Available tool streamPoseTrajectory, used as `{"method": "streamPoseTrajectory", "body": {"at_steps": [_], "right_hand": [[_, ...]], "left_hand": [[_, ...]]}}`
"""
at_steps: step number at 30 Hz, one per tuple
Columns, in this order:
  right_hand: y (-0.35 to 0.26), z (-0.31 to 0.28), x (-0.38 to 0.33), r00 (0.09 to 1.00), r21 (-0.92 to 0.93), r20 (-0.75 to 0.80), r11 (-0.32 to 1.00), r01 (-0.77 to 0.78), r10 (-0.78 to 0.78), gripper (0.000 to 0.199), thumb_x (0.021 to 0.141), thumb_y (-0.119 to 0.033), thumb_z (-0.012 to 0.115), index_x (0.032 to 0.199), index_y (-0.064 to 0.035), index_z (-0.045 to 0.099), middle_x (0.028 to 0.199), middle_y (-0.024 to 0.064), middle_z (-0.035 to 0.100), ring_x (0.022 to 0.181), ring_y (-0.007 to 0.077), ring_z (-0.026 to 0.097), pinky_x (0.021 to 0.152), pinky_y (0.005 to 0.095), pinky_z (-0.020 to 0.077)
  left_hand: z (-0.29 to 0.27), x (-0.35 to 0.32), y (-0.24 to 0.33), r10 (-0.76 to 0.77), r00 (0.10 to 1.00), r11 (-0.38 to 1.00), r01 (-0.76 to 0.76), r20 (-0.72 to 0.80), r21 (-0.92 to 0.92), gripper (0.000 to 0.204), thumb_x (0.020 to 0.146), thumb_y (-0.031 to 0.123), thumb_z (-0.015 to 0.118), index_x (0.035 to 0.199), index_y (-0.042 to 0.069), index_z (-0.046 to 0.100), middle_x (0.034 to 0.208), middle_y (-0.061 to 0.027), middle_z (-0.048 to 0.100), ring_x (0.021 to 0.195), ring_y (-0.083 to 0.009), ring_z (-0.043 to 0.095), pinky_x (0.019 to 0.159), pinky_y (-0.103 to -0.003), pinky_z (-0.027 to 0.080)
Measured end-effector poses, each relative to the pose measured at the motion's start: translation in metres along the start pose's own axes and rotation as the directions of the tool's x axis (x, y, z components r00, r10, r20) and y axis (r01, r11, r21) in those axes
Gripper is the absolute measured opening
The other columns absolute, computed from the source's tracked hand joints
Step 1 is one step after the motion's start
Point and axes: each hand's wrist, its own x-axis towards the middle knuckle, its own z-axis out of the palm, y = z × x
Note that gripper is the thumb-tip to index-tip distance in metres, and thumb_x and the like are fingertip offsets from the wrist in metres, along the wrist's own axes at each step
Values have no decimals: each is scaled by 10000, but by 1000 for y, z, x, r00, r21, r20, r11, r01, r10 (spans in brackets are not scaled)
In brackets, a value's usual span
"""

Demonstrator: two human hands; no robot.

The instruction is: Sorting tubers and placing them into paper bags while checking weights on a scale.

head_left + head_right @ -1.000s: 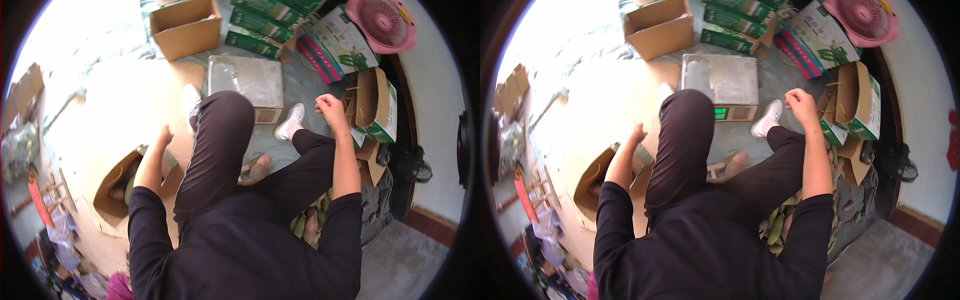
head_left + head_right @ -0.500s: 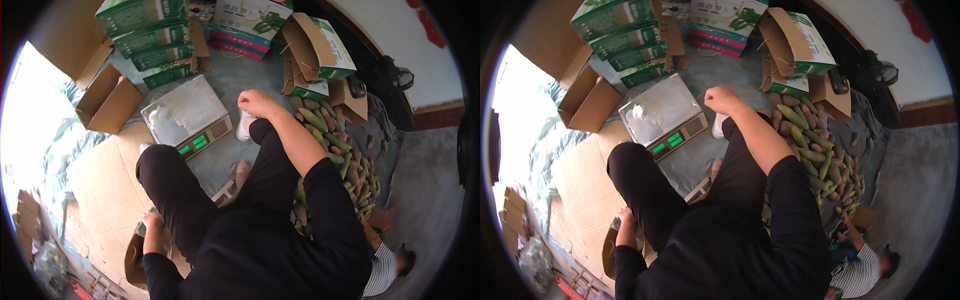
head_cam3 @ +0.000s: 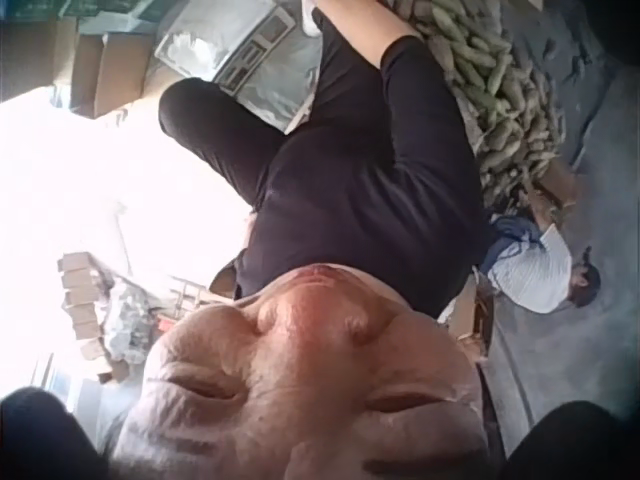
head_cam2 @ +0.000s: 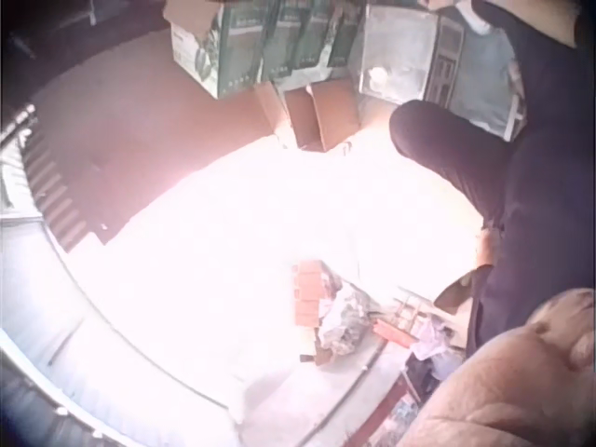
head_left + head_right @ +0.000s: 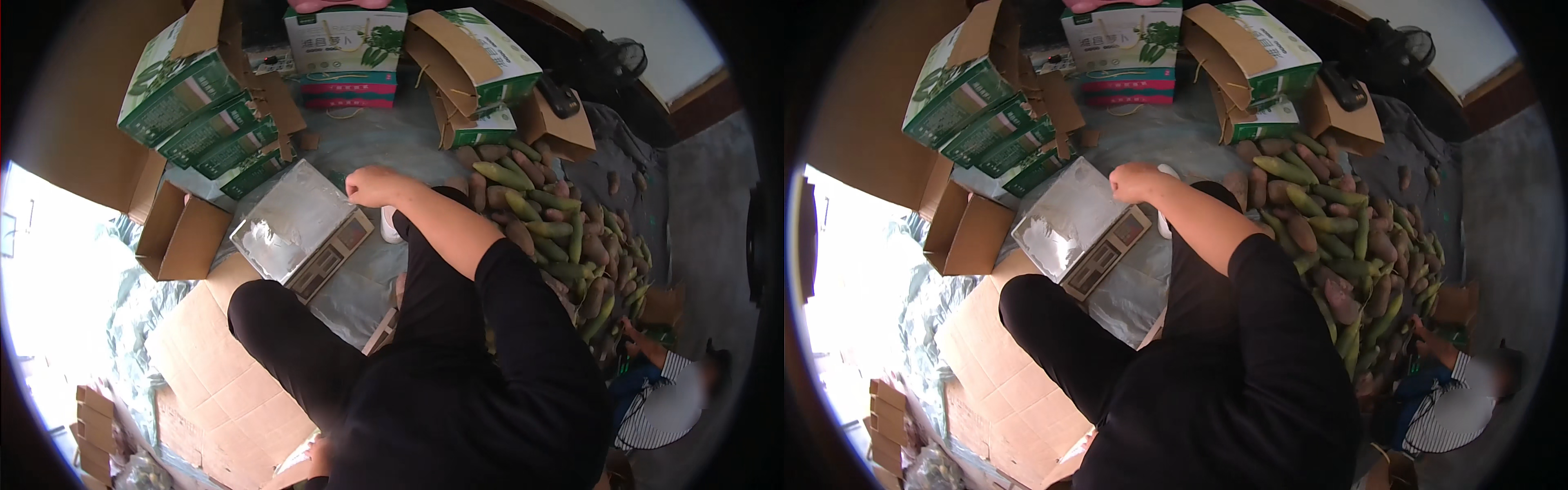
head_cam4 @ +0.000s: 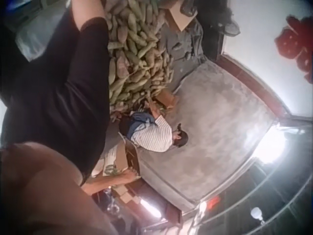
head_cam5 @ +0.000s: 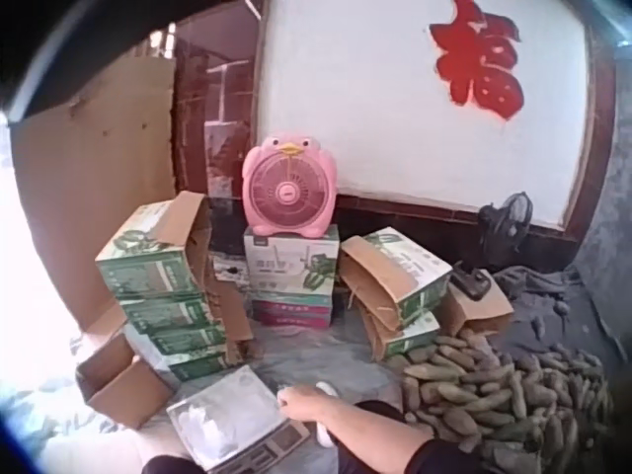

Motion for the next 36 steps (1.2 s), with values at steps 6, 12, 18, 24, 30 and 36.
{"method": "streamPoseTrajectory", "body": {"at_steps": [6,12,18,24,30,36], "right_hand": [[-8,-12,-3,991,118,-103,989,93,-81,205,773,-233,607,917,-96,658,884,90,669,868,282,623,737,403,477],[5,-56,-26,972,531,-201,820,215,-124,216,816,-211,617,949,-42,641,756,46,644,689,146,620,619,291,474],[44,-116,-47,901,601,-432,732,320,-39,219,802,-176,637,936,-4,644,805,70,657,658,135,626,584,275,495],[178,-111,-51,747,810,-407,585,29,526,412,774,-145,656,1161,-43,556,947,89,605,639,159,616,523,283,479],[262,-92,-37,517,946,-282,324,8,809,575,761,-119,666,1290,-75,446,979,90,610,662,175,625,510,301,454],[288,-92,-18,577,969,-225,244,46,785,717,779,-143,700,1389,-169,324,1031,66,590,718,181,605,647,380,456]], "left_hand": [[-39,77,-56,-32,984,510,-135,-176,-849,435,855,264,616,1210,18,559,1138,-148,598,1049,-264,563,912,-389,439],[-286,13,-1,-294,586,153,-751,-755,-642,223,929,96,540,1114,-18,592,993,-91,632,911,-159,596,829,-280,487],[-429,-104,93,-2,186,544,-824,-982,-157,201,866,32,558,1052,-23,615,1012,-121,632,960,-225,599,868,-326,455],[-454,-121,146,279,231,759,-648,-932,67,211,817,79,598,1007,-5,638,1010,-168,626,963,-322,587,837,-380,455],[-457,-113,144,190,276,750,-661,-942,-43,193,818,74,581,975,-16,648,980,-164,643,945,-313,610,853,-370,456],[-457,-110,141,156,271,782,-621,-950,-49,199,812,113,591,972,17,657,982,-151,636,927,-330,595,831,-399,453]]}}
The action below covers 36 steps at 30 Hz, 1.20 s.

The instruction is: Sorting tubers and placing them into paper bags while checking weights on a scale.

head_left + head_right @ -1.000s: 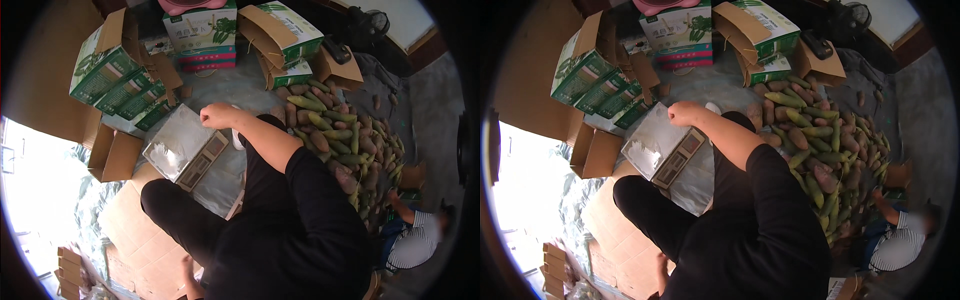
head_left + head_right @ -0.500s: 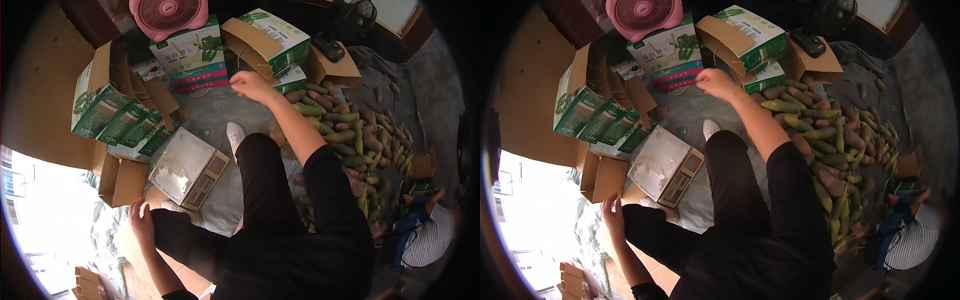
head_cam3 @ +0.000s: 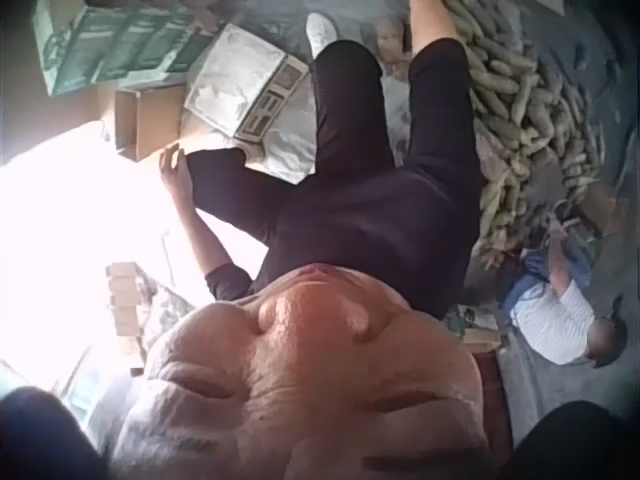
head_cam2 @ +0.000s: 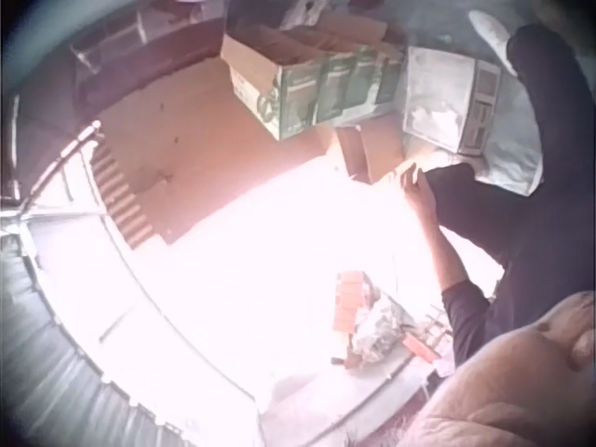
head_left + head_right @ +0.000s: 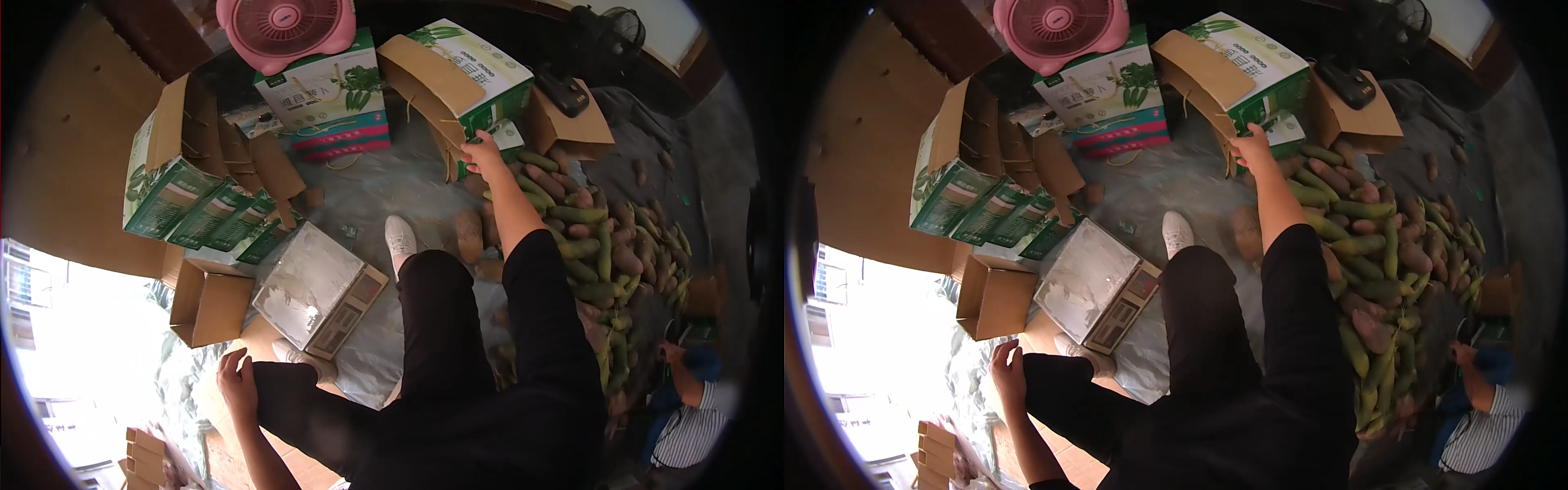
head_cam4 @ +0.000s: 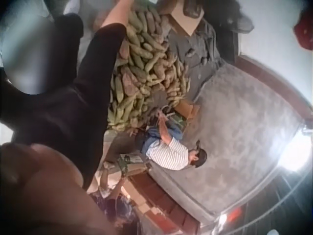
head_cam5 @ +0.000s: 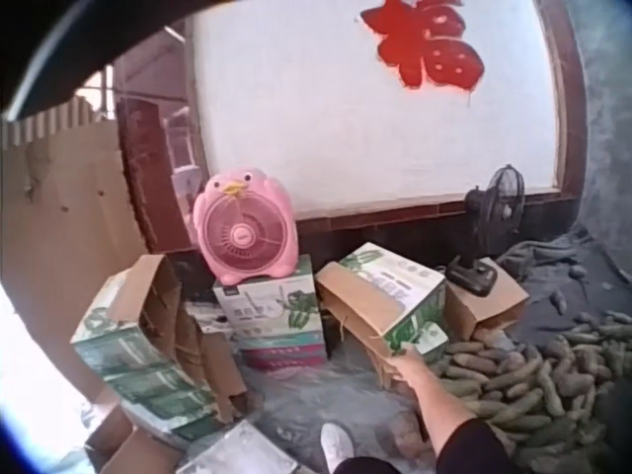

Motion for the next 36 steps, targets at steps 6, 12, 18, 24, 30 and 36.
{"method": "streamPoseTrajectory", "body": {"at_steps": [6,12,18,24,30,36], "right_hand": [[4,3,10,996,22,53,997,-69,67,866,766,-161,730,1448,-170,197,1046,54,567,783,175,561,678,386,450],[7,13,9,995,86,-77,994,73,-67,570,694,-161,778,1172,-35,493,869,65,555,710,173,542,620,371,473],[-9,-7,-45,724,-216,-448,849,482,-525,439,673,-218,806,895,60,547,895,101,529,794,214,537,722,346,454],[-37,-60,-109,947,255,-243,928,271,-210,568,818,-417,691,1183,-64,438,1126,86,513,985,214,538,777,388,476],[-66,-97,-173,988,258,-29,954,152,-149,671,828,-493,643,1286,-50,432,1193,110,534,1037,255,557,809,430,486],[-92,-59,-214,941,60,308,990,129,-141,630,853,-494,598,1275,-45,464,1143,89,575,970,214,607,745,365,530]], "left_hand": [[0,-1,4,-38,999,999,38,-8,17,207,800,117,602,978,27,658,985,-147,635,935,-326,591,837,-402,448],[-2,0,10,-47,999,999,47,-1,2,206,804,110,595,981,25,657,991,-148,634,938,-331,587,836,-401,447],[-5,-4,6,-14,1000,999,13,-28,-43,204,826,124,584,982,12,653,986,-155,633,926,-335,589,821,-396,445],[-13,-16,-3,-37,999,998,34,-39,-55,202,830,143,585,976,23,655,977,-148,633,918,-334,588,818,-394,445],[-14,-18,-4,2,998,999,-5,-68,-52,195,831,166,595,967,44,663,973,-125,638,886,-330,594,819,-397,444],[-15,-23,-16,8,996,998,-14,-92,-57,187,839,173,597,954,43,666,966,-117,642,880,-315,602,818,-392,445]]}}
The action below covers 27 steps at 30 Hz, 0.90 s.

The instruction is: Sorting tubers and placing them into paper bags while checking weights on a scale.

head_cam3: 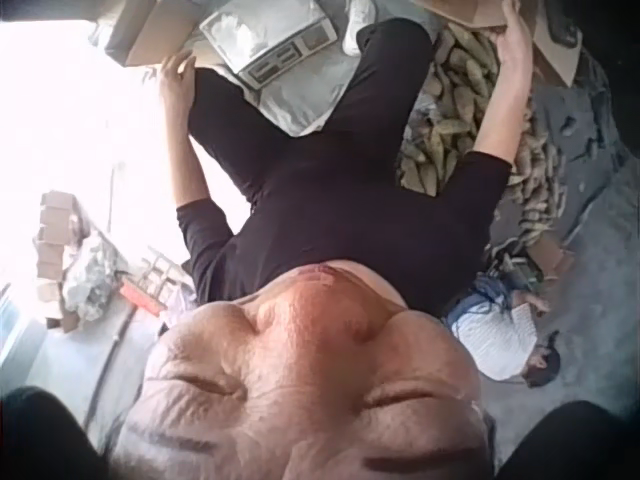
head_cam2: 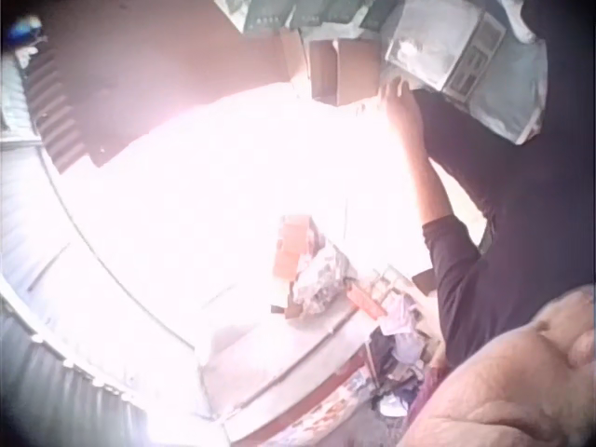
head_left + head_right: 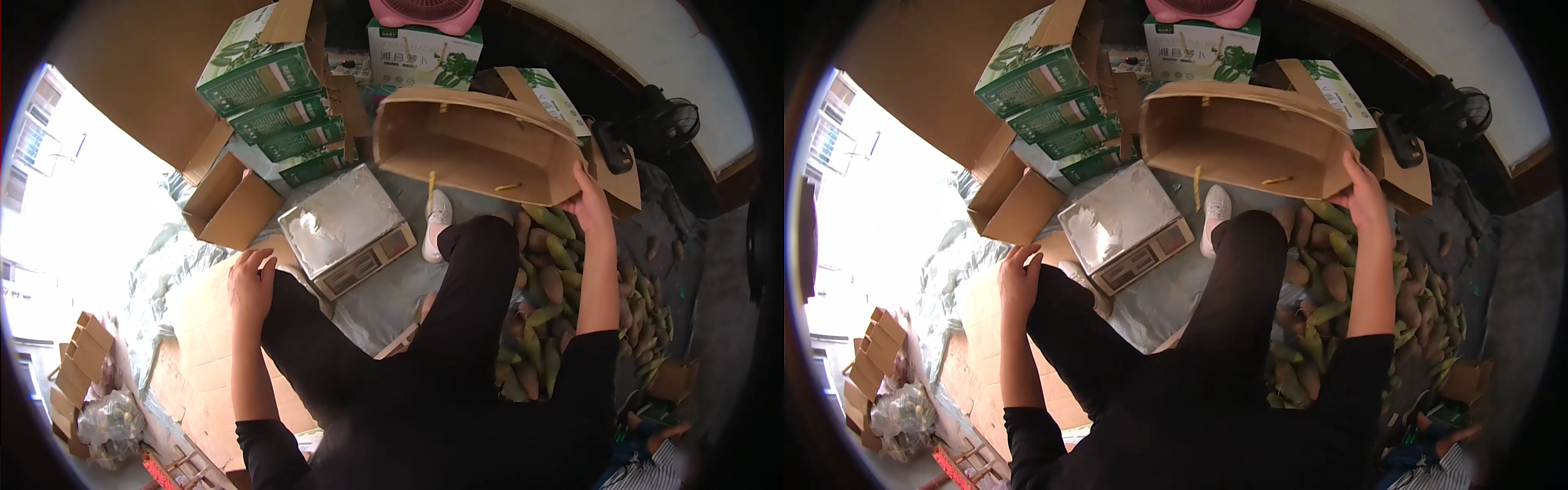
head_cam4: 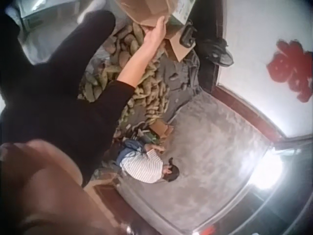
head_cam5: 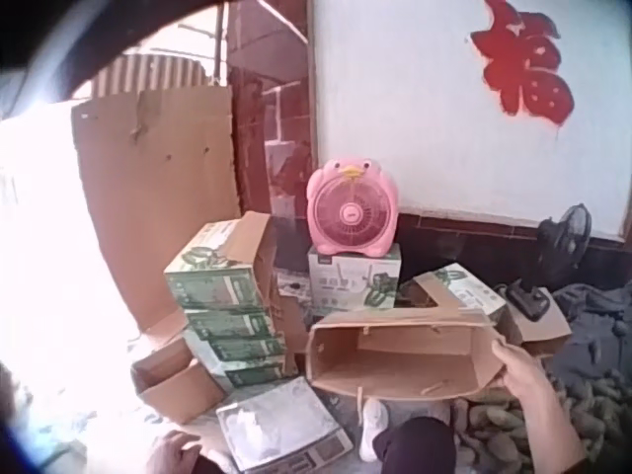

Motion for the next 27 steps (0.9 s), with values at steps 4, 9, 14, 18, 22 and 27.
{"method": "streamPoseTrajectory", "body": {"at_steps": [4,9,14,18,22,27], "right_hand": [[1,68,14,979,-146,191,988,-43,71,592,859,-487,586,1251,-52,495,1105,77,596,920,202,633,666,360,556],[19,157,39,909,-368,383,930,-14,166,586,847,-525,565,1195,-54,549,1053,98,616,877,237,637,613,389,553],[69,217,78,897,-533,390,845,35,208,492,837,-407,607,1162,-41,550,1067,94,577,781,199,588,607,392,525],[82,226,73,866,-612,460,777,150,196,483,804,-375,649,1186,-95,554,1032,67,597,778,159,564,599,342,488],[84,212,81,805,-679,538,694,238,251,511,798,-370,656,1209,-87,544,1044,65,603,812,146,562,629,310,472],[72,165,79,855,-589,478,796,142,200,463,858,-321,598,1256,-100,516,1114,68,596,901,149,593,647,294,471]], "left_hand": [[-7,-6,-2,-12,1000,1000,12,-21,0,189,845,171,593,953,33,664,973,-122,644,891,-322,608,814,-397,454],[-5,-7,-7,-11,999,1000,11,-32,9,180,849,165,591,958,44,666,978,-120,644,809,-319,631,767,-396,472],[-13,-15,-18,-59,998,997,61,-26,50,180,852,168,591,966,51,667,982,-117,644,812,-307,635,759,-388,475],[-13,-20,-21,-91,995,996,91,-33,21,189,849,157,597,987,46,665,979,-126,644,811,-299,639,753,-372,479],[-17,-19,-26,-61,998,997,62,-22,45,196,838,131,604,996,30,660,980,-133,641,877,-313,621,777,-369,479],[-15,-15,-25,-52,998,997,49,33,66,223,826,127,614,1027,40,652,1006,-137,633,939,-326,597,825,-384,457]]}}
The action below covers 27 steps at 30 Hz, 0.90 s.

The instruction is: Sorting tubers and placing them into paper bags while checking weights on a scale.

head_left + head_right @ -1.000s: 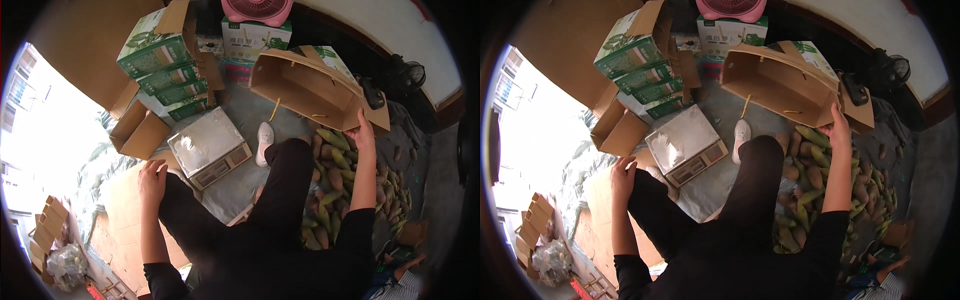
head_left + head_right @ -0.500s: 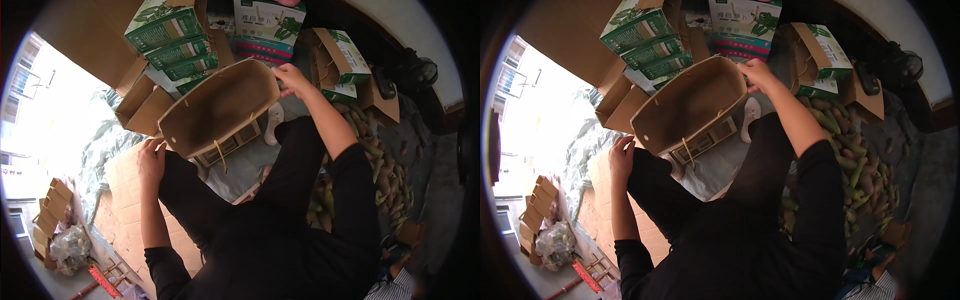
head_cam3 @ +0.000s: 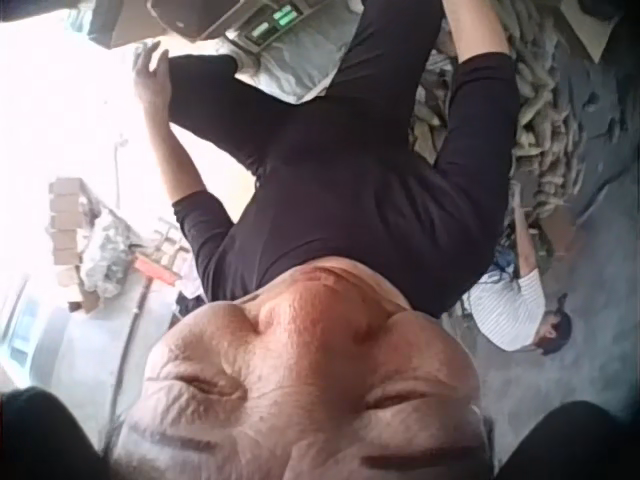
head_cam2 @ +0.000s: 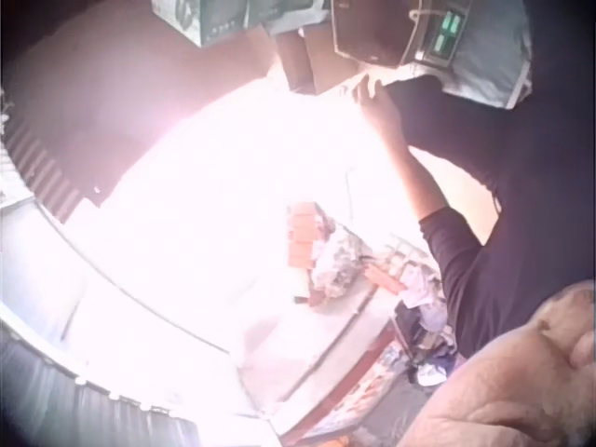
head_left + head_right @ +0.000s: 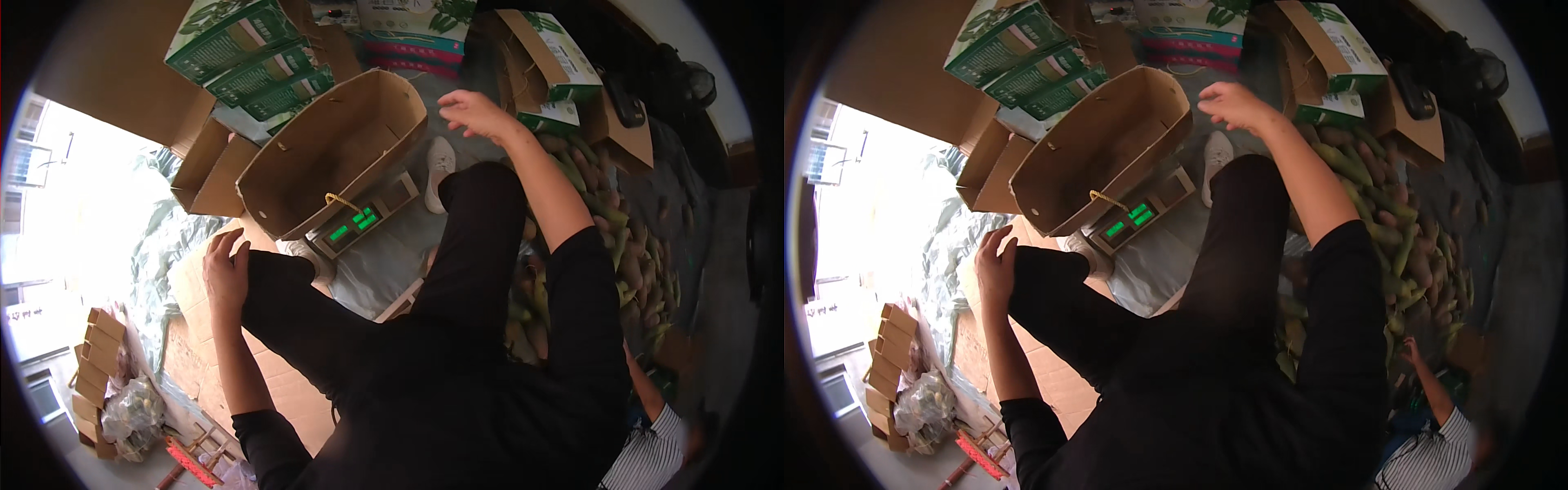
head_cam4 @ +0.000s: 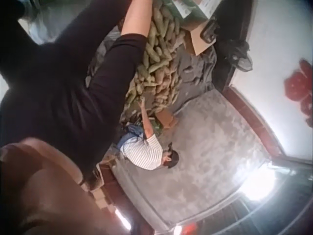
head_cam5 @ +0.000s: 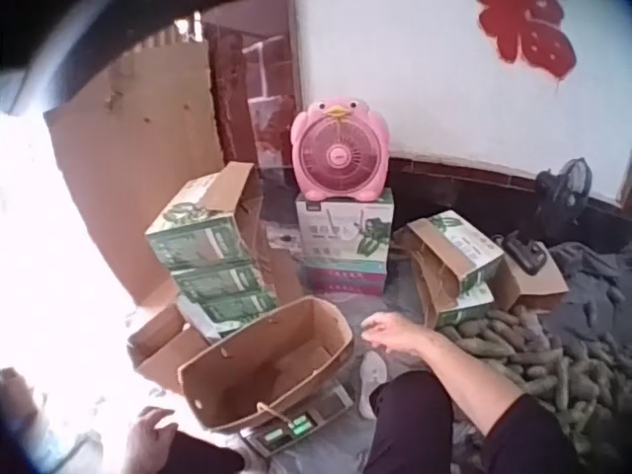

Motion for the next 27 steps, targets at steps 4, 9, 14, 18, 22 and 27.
{"method": "streamPoseTrajectory", "body": {"at_steps": [4,9,14,18,22,27], "right_hand": [[60,-26,-29,988,92,-142,994,-50,63,445,864,-310,595,1249,-99,522,1099,70,603,919,150,598,663,300,477],[167,-4,-68,946,351,-224,925,-144,233,304,859,-237,620,1120,-87,580,873,40,624,653,140,592,534,297,465],[319,46,-135,956,-675,-88,723,148,-278,153,827,-198,604,886,-58,619,801,131,616,736,322,596,645,413,469],[362,128,-183,986,-433,-149,892,-127,68,250,771,-287,605,813,-43,642,843,181,622,841,375,586,742,448,473],[338,164,-206,890,-347,-21,832,-434,455,278,768,-304,584,780,-34,650,860,181,633,833,379,601,730,449,481],[357,194,-225,890,-122,-31,882,-456,456,232,754,-260,572,759,-47,665,840,164,649,769,372,617,694,454,502]], "left_hand": [[8,13,20,64,990,988,-81,129,134,368,784,111,650,1148,83,603,1122,-118,597,1074,-305,540,931,-409,397],[39,45,62,260,916,948,-302,305,100,635,708,75,711,1297,140,484,1213,-111,544,1152,-300,496,940,-420,408],[101,91,75,230,836,953,-298,499,61,409,709,113,679,1112,99,610,1075,-120,609,962,-306,595,817,-401,470],[121,91,51,206,926,978,-184,316,-98,184,799,200,598,862,46,677,792,-153,629,740,-304,624,687,-356,487],[118,106,10,-281,858,828,443,431,-343,304,889,272,560,1055,33,647,829,-40,664,709,-145,604,630,-271,466],[130,99,8,-172,968,949,212,181,-235,470,886,323,602,1272,66,525,1067,-80,626,931,-151,589,749,-273,473]]}}
